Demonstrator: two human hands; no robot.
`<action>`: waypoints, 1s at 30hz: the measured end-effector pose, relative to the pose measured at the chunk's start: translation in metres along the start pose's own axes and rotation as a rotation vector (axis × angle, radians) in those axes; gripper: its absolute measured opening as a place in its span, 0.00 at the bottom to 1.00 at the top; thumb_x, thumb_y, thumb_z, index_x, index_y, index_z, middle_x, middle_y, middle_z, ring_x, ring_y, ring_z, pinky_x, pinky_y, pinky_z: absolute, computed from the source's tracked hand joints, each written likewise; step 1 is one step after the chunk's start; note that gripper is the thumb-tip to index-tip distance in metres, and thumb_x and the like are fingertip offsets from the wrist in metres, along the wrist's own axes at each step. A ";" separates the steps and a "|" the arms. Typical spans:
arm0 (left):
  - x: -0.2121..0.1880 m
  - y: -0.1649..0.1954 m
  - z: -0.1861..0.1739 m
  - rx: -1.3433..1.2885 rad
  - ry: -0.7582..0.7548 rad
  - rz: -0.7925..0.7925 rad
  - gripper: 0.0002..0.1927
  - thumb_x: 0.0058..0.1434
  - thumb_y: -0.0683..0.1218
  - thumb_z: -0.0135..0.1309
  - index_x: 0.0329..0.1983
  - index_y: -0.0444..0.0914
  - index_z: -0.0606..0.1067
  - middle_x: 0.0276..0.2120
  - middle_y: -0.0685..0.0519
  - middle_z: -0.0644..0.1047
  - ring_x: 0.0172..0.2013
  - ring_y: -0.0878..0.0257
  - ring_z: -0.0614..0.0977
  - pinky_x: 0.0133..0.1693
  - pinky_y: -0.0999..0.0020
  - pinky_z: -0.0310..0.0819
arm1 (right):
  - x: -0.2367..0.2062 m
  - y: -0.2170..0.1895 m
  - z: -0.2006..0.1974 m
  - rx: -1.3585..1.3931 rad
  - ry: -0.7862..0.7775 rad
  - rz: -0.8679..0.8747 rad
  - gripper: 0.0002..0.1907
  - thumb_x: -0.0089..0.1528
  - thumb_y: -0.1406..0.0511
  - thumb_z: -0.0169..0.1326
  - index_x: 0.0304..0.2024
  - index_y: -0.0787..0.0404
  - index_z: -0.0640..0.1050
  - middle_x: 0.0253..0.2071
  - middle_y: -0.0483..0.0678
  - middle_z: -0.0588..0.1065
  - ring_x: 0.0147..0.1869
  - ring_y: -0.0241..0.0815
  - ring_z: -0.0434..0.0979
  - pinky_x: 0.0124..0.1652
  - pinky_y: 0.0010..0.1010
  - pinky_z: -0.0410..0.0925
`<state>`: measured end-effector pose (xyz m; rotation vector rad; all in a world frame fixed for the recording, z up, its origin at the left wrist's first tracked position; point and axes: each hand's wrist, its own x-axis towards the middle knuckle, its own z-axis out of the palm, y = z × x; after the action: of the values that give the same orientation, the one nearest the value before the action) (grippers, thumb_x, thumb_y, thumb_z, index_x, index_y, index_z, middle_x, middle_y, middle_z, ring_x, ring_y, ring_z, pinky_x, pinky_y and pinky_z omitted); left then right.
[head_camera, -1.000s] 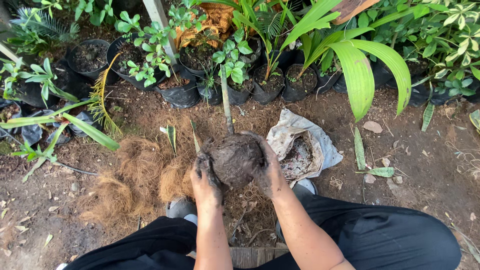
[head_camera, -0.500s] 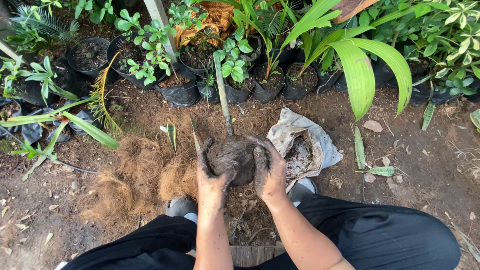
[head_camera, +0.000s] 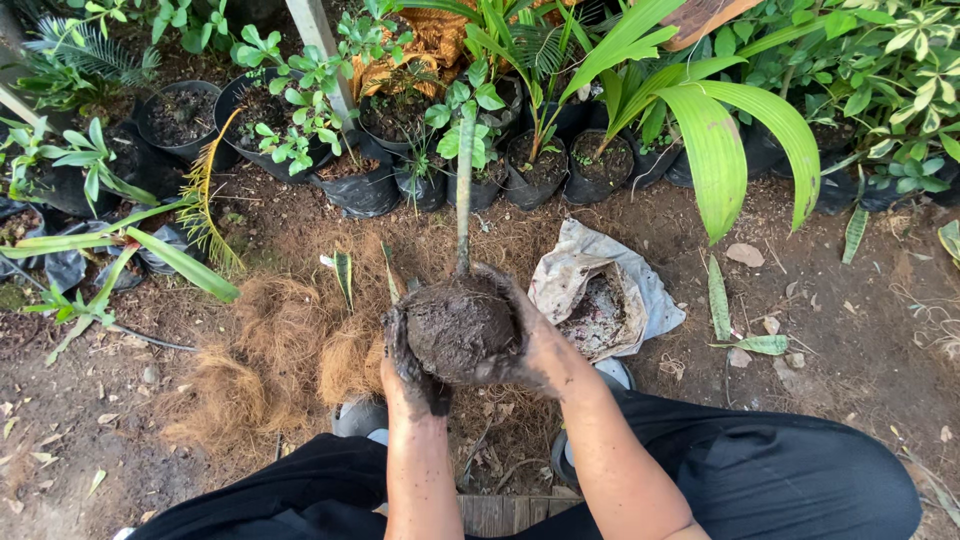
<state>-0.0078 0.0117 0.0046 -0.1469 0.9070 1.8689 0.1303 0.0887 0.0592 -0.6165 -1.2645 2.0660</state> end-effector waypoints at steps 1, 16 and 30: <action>0.001 0.000 0.000 0.030 -0.002 0.031 0.25 0.67 0.52 0.48 0.60 0.30 0.70 0.50 0.42 0.78 0.50 0.52 0.83 0.52 0.53 0.80 | -0.004 0.001 0.002 -0.059 -0.048 -0.111 0.41 0.57 0.68 0.62 0.71 0.61 0.62 0.67 0.53 0.68 0.69 0.45 0.70 0.66 0.41 0.66; 0.022 -0.022 -0.034 0.397 -0.285 0.169 0.36 0.70 0.56 0.46 0.77 0.35 0.55 0.55 0.39 0.71 0.52 0.54 0.77 0.53 0.57 0.75 | -0.016 0.024 -0.006 -0.504 0.398 -0.329 0.22 0.64 0.60 0.59 0.57 0.66 0.78 0.49 0.51 0.82 0.51 0.41 0.81 0.54 0.34 0.74; 0.008 -0.007 -0.017 -0.002 -0.264 0.000 0.29 0.66 0.59 0.44 0.59 0.32 0.71 0.51 0.41 0.78 0.52 0.48 0.81 0.51 0.49 0.79 | 0.000 -0.003 -0.010 0.400 0.298 0.045 0.27 0.62 0.56 0.61 0.59 0.64 0.75 0.59 0.57 0.73 0.60 0.49 0.76 0.55 0.45 0.73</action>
<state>-0.0109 0.0081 -0.0150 0.0974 0.7225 1.8374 0.1375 0.0957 0.0579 -0.7334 -0.6510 2.0879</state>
